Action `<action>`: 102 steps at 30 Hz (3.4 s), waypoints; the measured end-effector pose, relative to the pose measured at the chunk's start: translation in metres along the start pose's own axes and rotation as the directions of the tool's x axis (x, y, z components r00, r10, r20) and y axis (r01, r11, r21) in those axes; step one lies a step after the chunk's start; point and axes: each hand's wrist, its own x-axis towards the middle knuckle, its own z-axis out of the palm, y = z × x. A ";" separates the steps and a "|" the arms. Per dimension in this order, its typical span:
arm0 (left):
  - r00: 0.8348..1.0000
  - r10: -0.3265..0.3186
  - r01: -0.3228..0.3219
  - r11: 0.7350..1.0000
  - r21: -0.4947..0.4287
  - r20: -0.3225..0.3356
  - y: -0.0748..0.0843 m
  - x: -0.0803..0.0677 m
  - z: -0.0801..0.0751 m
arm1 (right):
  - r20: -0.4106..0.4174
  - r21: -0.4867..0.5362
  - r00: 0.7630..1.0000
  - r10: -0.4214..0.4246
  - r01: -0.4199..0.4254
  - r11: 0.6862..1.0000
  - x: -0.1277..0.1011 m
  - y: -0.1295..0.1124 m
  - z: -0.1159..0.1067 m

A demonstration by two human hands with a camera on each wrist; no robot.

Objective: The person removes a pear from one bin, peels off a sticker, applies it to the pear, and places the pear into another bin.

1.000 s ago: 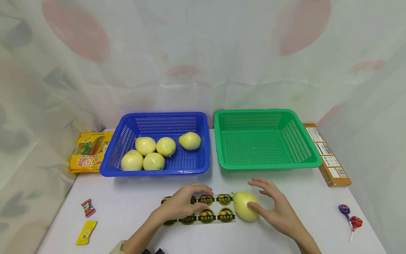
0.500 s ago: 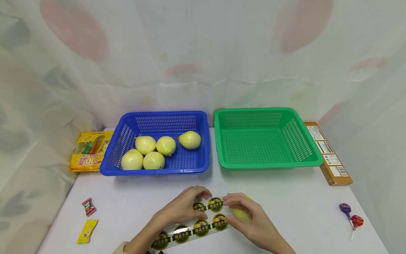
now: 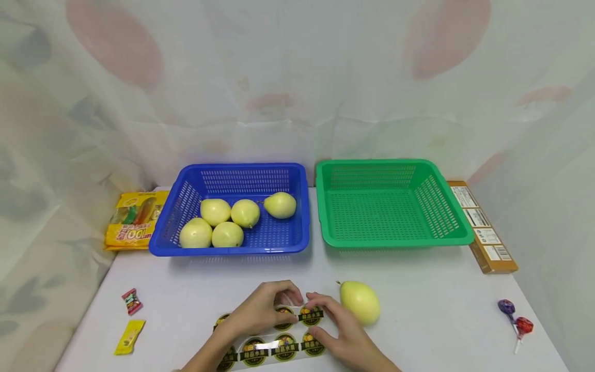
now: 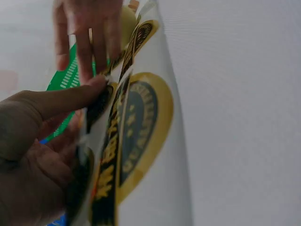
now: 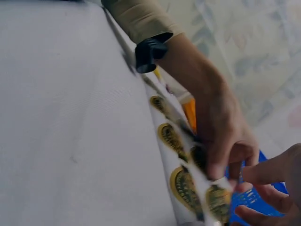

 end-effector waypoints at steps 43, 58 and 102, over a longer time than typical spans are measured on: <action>0.996 -0.056 0.042 0.981 -0.190 -0.072 0.017 -0.006 -0.039 | -0.199 0.103 0.950 -0.242 0.266 0.959 0.027 -0.024 -0.028; 0.965 0.220 -0.192 0.964 0.183 -0.142 0.035 0.013 0.001 | -0.145 0.072 0.989 0.037 -0.027 0.997 -0.010 0.000 -0.110; 0.968 0.240 -0.244 0.969 0.046 0.067 0.039 0.039 0.058 | 0.026 -0.083 0.999 -0.021 0.023 0.996 -0.027 0.000 -0.092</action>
